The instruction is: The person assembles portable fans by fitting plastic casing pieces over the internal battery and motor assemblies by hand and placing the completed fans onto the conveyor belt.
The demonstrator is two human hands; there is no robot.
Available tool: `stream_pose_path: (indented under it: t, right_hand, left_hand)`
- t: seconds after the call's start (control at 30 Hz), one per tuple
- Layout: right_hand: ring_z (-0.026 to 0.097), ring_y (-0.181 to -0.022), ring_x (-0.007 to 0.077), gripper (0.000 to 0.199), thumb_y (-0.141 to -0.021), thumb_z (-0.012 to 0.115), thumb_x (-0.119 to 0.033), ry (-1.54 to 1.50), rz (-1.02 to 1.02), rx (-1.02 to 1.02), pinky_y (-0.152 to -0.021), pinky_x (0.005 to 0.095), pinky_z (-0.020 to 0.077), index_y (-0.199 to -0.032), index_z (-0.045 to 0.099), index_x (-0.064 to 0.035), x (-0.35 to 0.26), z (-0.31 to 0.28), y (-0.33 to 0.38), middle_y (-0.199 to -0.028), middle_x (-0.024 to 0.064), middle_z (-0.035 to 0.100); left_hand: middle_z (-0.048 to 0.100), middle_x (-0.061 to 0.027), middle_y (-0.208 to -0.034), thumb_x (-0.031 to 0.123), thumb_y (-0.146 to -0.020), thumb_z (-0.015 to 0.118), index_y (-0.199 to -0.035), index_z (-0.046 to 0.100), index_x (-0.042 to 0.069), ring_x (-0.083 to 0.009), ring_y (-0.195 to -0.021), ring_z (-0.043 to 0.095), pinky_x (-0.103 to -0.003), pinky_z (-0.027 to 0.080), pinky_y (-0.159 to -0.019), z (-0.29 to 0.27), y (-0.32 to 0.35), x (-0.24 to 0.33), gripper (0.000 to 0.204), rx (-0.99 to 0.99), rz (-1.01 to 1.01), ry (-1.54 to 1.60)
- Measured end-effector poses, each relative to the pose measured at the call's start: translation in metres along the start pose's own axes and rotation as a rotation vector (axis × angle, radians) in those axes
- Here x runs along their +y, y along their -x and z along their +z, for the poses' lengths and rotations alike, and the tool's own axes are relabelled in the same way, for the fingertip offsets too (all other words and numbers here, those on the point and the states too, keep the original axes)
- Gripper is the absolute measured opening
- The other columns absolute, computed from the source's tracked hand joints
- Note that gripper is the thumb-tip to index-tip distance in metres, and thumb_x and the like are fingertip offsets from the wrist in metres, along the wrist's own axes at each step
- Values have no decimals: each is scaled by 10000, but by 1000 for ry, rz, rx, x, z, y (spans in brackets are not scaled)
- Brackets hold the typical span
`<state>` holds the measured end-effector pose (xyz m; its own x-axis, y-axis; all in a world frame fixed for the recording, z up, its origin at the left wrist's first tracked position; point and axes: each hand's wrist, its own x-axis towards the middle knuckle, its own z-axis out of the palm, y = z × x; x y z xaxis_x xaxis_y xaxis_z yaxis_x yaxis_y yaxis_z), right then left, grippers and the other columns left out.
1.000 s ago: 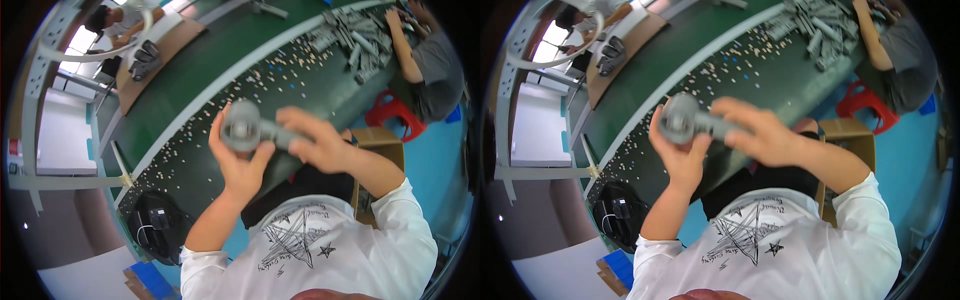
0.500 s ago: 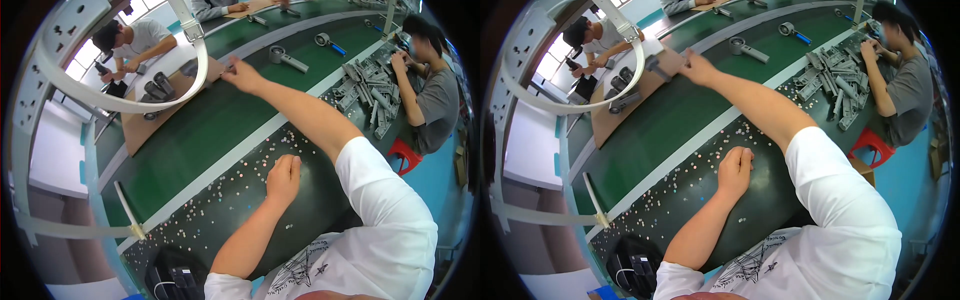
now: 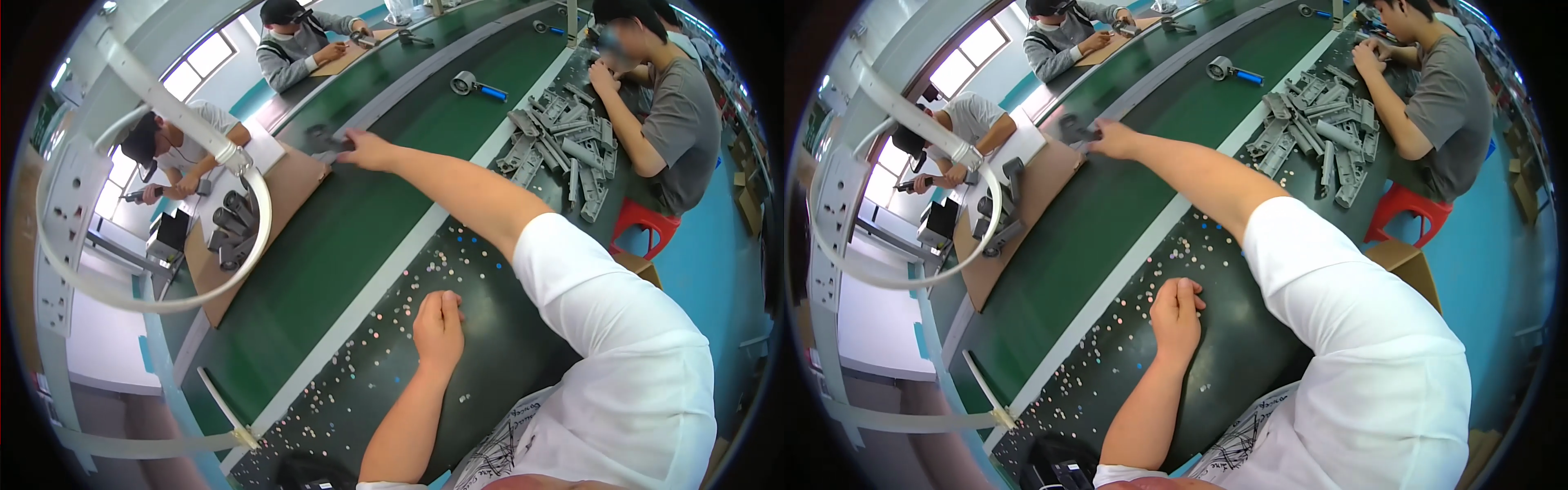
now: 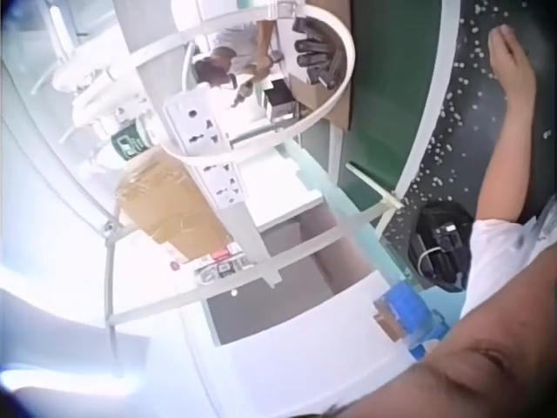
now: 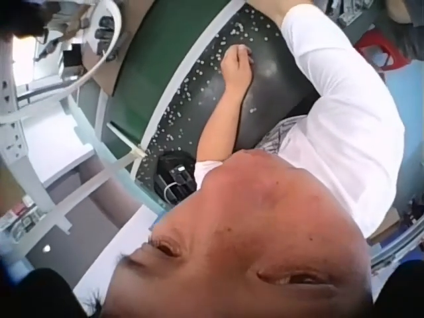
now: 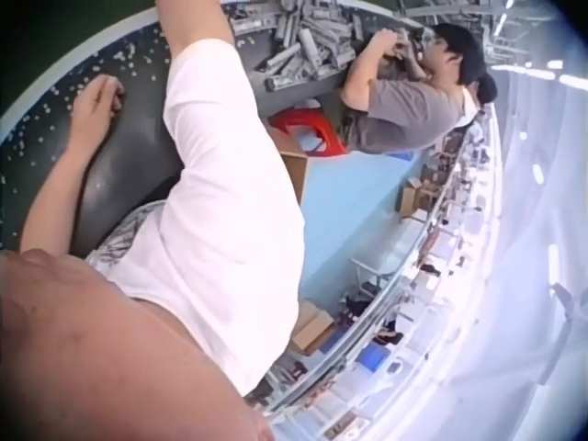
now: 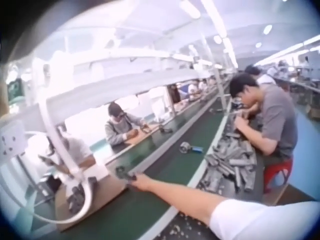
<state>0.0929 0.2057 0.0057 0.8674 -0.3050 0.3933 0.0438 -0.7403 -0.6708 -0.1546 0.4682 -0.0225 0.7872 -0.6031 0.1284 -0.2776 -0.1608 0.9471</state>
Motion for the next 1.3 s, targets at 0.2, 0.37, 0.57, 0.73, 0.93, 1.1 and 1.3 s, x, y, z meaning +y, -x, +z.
stream_pose_path:
  t: [0.2,0.37,0.57,0.73,0.93,1.1,1.3]
  right_hand:
    - [627,-930,348,253,-828,525,-162,661,199,475,-812,429,512,-1018,609,-17,85,-79,-45,-993,214,647]
    - [638,-1055,324,223,-839,556,-174,903,777,140,-832,446,516,-986,711,-108,126,-180,11,-1107,115,678]
    - [650,-897,382,322,-849,554,-286,337,91,151,-765,480,518,-935,670,2,85,-112,48,-964,212,670]
    - [550,-705,103,216,-946,546,-218,-885,509,-237,-531,263,451,-1110,511,-82,-101,-89,245,-859,46,583]
    - [573,-990,325,347,-858,603,-178,80,-198,5,-867,432,462,-1167,533,-37,-79,-124,318,-999,165,610]
    - [545,-1015,310,391,-789,632,-157,644,-147,232,-867,409,457,-1137,541,-4,13,-147,309,-1036,145,592]
    - [566,-933,319,290,-777,655,-76,142,-336,-62,-811,408,476,-1055,573,-59,-55,-127,400,-917,123,566]
  left_hand:
    - [622,-79,-740,171,-989,469,-847,599,-18,-109,-613,589,-249,456,-593,-4,1,0,269,-16,-27,41]
    - [609,-95,-792,156,-983,477,-869,595,-13,-142,-614,598,-271,460,-591,-12,9,9,235,-11,2,8]
    - [628,-124,-983,205,-1006,447,-1023,578,-11,-131,-753,621,-226,487,-563,-6,4,1,253,-8,-106,197]
    - [432,-173,-1398,344,-1003,451,-1427,271,-42,-287,-1245,472,-397,406,-1020,-8,-1,17,601,-8,-168,796]
    - [569,-123,-1079,308,-1006,452,-1093,478,26,-273,-1012,578,-460,480,-907,19,47,45,296,188,-529,904]
    - [584,-64,-876,329,-1008,438,-1095,539,48,-225,-782,588,-429,519,-745,22,96,49,311,123,-552,925]
    - [573,-70,-840,316,-1013,409,-1139,514,31,-195,-722,570,-347,509,-590,20,149,53,329,158,-458,884]
